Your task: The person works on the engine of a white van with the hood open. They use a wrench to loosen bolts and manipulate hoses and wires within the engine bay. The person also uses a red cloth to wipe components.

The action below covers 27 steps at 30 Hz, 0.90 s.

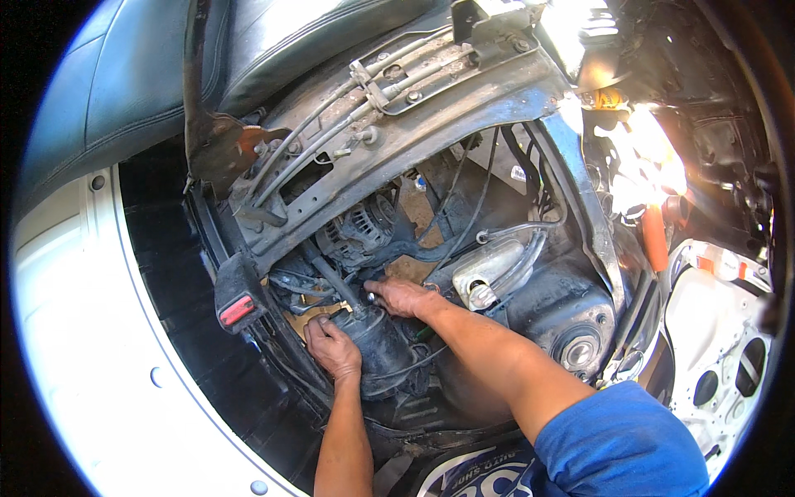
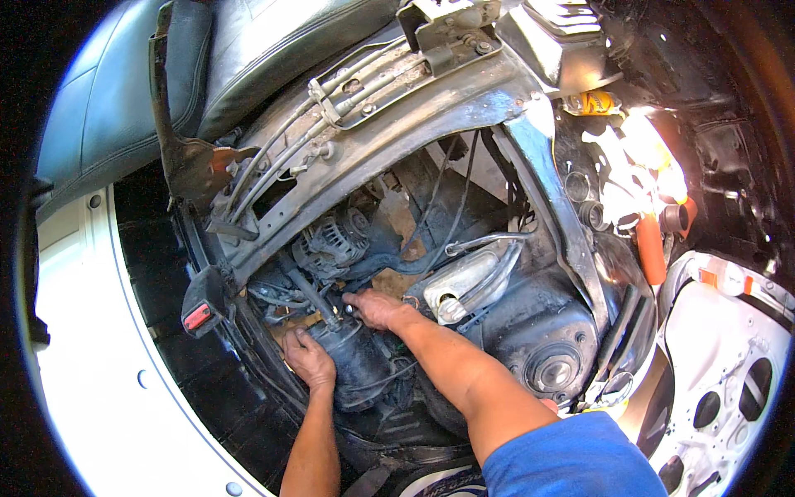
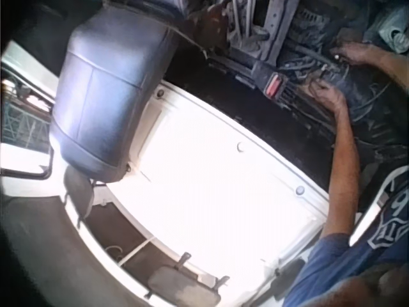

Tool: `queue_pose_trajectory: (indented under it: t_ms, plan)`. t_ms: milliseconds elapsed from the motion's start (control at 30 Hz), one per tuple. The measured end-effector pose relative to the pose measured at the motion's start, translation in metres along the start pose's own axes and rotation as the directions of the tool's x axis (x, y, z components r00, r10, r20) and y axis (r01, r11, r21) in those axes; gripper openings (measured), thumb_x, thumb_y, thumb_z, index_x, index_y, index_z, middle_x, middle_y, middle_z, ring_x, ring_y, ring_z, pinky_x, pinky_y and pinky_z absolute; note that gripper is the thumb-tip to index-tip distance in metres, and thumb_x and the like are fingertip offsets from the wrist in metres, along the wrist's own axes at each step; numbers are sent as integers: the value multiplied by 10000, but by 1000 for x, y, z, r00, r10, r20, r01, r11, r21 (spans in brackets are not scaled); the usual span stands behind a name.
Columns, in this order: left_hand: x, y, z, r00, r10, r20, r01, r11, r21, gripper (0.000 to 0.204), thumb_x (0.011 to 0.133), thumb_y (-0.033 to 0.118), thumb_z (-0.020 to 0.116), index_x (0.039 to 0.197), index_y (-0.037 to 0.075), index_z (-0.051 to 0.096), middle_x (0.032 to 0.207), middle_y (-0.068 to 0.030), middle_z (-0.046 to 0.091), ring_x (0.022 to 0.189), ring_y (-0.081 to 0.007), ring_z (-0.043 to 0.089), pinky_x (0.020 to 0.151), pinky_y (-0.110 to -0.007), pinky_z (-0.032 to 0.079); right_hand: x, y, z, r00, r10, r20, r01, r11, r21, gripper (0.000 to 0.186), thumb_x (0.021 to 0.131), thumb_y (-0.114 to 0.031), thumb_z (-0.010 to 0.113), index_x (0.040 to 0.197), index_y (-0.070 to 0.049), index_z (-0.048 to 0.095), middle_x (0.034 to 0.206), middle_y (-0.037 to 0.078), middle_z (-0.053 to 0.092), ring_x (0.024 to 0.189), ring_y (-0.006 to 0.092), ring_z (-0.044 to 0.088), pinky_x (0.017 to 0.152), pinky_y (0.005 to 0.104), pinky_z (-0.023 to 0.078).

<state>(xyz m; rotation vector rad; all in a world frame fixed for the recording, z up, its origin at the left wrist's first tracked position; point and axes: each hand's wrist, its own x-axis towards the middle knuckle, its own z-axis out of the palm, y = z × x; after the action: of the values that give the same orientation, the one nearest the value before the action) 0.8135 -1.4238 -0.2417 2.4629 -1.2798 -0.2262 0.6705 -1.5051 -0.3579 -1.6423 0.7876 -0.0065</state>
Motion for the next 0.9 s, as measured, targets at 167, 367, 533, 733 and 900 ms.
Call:
queue_pose_trajectory:
  t_ms: [167, 367, 533, 733, 900]
  plan:
    - [0, 0, 0, 1000, 10, -8, -11, 1000, -21, 294, 977, 179, 444, 925, -55, 615, 919, -245, 596, 878, -431, 565, 813, -506, 438, 62, 22, 6, 953, 231, -199, -227, 973, 41, 425, 856, -108, 571, 1274, -44, 613, 1215, 247, 642, 1120, 400, 622, 959, 458, 502]
    - [1, 0, 0, 1000, -2, 0, 2, 1000, -20, 298, 980, 181, 444, 948, -59, 617, 919, -247, 598, 883, -432, 565, 821, -499, 438, 81, 31, 5, 968, 208, -142, -227, 965, -133, 400, 864, -142, 570, 1237, -12, 635, 1243, 233, 638, 1151, 387, 613, 988, 447, 494]
    - [0, 0, 0, 1000, 11, 6, -11, 1000, -3, 298, 982, 180, 442, 934, -62, 608, 919, -256, 596, 883, -442, 564, 810, -512, 434, 29, 2, 2, 976, 176, -129, -166, 983, 80, 384, 928, -167, 577, 1301, -75, 562, 1124, 272, 655, 1047, 439, 624, 895, 495, 509]
    - [0, 2, 0, 1000, 16, -4, -16, 1000, 6, 296, 980, 176, 444, 918, -63, 606, 921, -259, 594, 883, -446, 565, 809, -516, 431, -5, -4, 6, 993, -41, -115, 39, 999, -21, 445, 847, -43, 567, 1288, -97, 572, 1066, 260, 663, 1028, 446, 628, 878, 490, 498]
    - [1, 0, 1, 1000, -11, 3, 11, 1000, 0, 297, 978, 179, 445, 934, -60, 615, 929, -251, 599, 890, -442, 569, 814, -510, 435, -14, 8, -1, 982, -29, 185, 45, 996, -82, 536, 814, 23, 542, 1325, -128, 597, 1162, 253, 658, 1102, 425, 626, 926, 467, 496]
